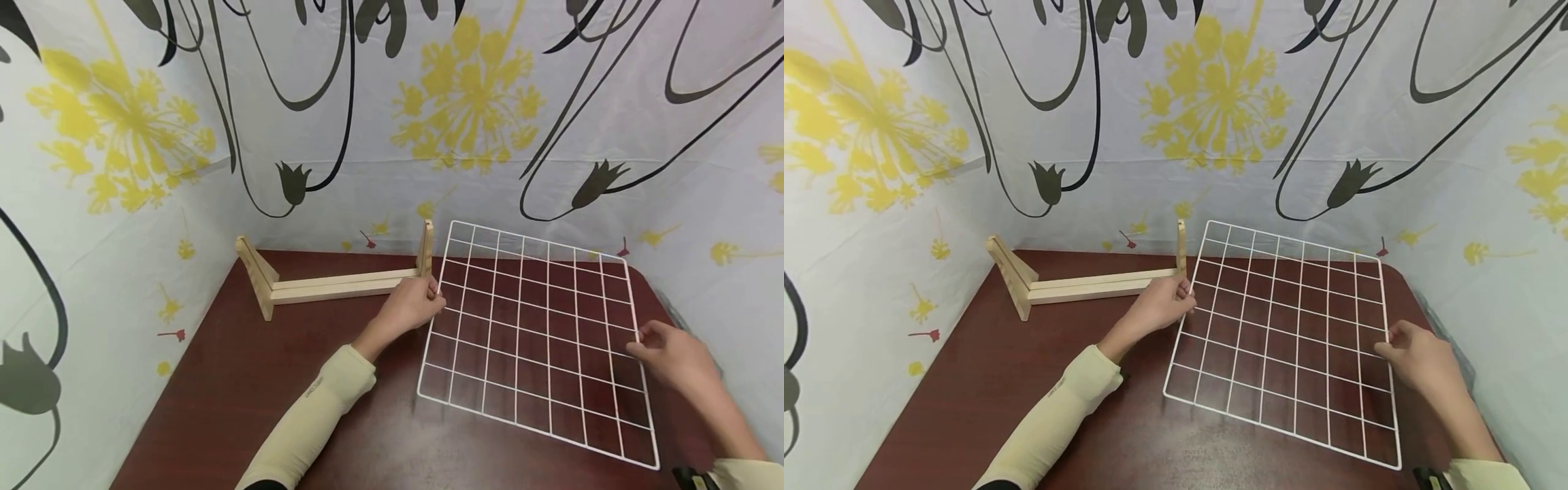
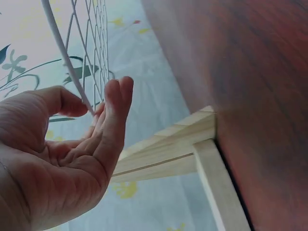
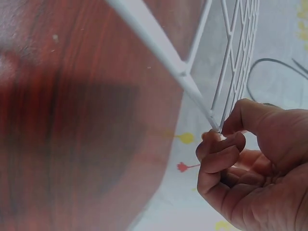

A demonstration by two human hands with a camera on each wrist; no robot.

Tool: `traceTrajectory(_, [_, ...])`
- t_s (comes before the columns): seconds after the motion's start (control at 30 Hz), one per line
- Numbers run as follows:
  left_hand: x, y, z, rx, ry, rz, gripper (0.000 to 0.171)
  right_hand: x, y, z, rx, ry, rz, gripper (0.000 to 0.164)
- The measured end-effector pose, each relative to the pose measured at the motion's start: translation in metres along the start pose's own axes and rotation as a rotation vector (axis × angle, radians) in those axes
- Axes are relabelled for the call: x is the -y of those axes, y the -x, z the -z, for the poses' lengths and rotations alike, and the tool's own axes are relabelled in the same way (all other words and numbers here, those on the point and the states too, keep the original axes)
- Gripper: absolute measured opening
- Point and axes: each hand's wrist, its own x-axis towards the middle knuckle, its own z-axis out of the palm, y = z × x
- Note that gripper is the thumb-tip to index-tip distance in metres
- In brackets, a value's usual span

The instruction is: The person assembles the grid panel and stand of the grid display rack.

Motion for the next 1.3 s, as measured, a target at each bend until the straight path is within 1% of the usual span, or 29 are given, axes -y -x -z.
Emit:
traceTrajectory(0.07, [-0.003, 0.002, 0.005, -0.004, 0.090, -0.010, 0.007, 0.002, 0.003, 0.003, -0.033, -0.011, 0.011, 0.023])
traceTrajectory(0.2, [-0.011, 0.008, 0.019, -0.012, 0.313, -0.052, 0.009, 0.011, 0.009, 0.009, -0.105, -0.032, 0.029, 0.020])
traceTrajectory(0.33, [-0.020, 0.013, 0.035, -0.020, 0.525, -0.085, 0.009, 0.022, 0.014, 0.016, -0.144, -0.065, 0.031, 0.021])
traceTrajectory(0.43, [-0.023, 0.018, 0.046, -0.033, 0.642, -0.107, 0.012, 0.030, 0.015, 0.018, -0.179, -0.098, 0.054, 0.021])
traceTrajectory(0.57, [-0.021, 0.025, 0.058, -0.036, 0.795, -0.138, 0.015, 0.043, 0.016, 0.017, -0.253, -0.188, 0.087, 0.019])
traceTrajectory(0.67, [-0.014, 0.032, 0.063, -0.039, 0.904, -0.143, 0.015, 0.054, 0.017, 0.015, -0.327, -0.312, 0.095, 0.019])
traceTrajectory(0.73, [-0.009, 0.037, 0.066, -0.063, 0.931, -0.132, 0.015, 0.064, 0.018, 0.013, -0.386, -0.390, 0.104, 0.021])
traceTrajectory(0.8, [-0.004, 0.043, 0.069, -0.095, 0.923, -0.118, 0.017, 0.074, 0.019, 0.010, -0.446, -0.453, 0.118, 0.023])
traceTrajectory(0.93, [0.005, 0.056, 0.073, -0.172, 0.890, -0.071, 0.018, 0.093, 0.022, 0.008, -0.515, -0.515, 0.139, 0.026])
traceTrajectory(1.0, [0.008, 0.061, 0.075, -0.216, 0.918, -0.041, 0.018, 0.101, 0.024, 0.008, -0.518, -0.554, 0.151, 0.029])
traceTrajectory(1.13, [0.012, 0.066, 0.079, -0.325, 1.023, 0.011, 0.022, 0.119, 0.029, 0.004, -0.487, -0.617, 0.180, 0.031])
traceTrajectory(1.23, [0.018, 0.067, 0.081, -0.411, 1.091, 0.048, 0.021, 0.134, 0.031, -0.003, -0.462, -0.667, 0.190, 0.026])
traceTrajectory(1.3, [0.022, 0.069, 0.082, -0.461, 1.128, 0.067, 0.020, 0.144, 0.031, -0.008, -0.461, -0.710, 0.188, 0.024])
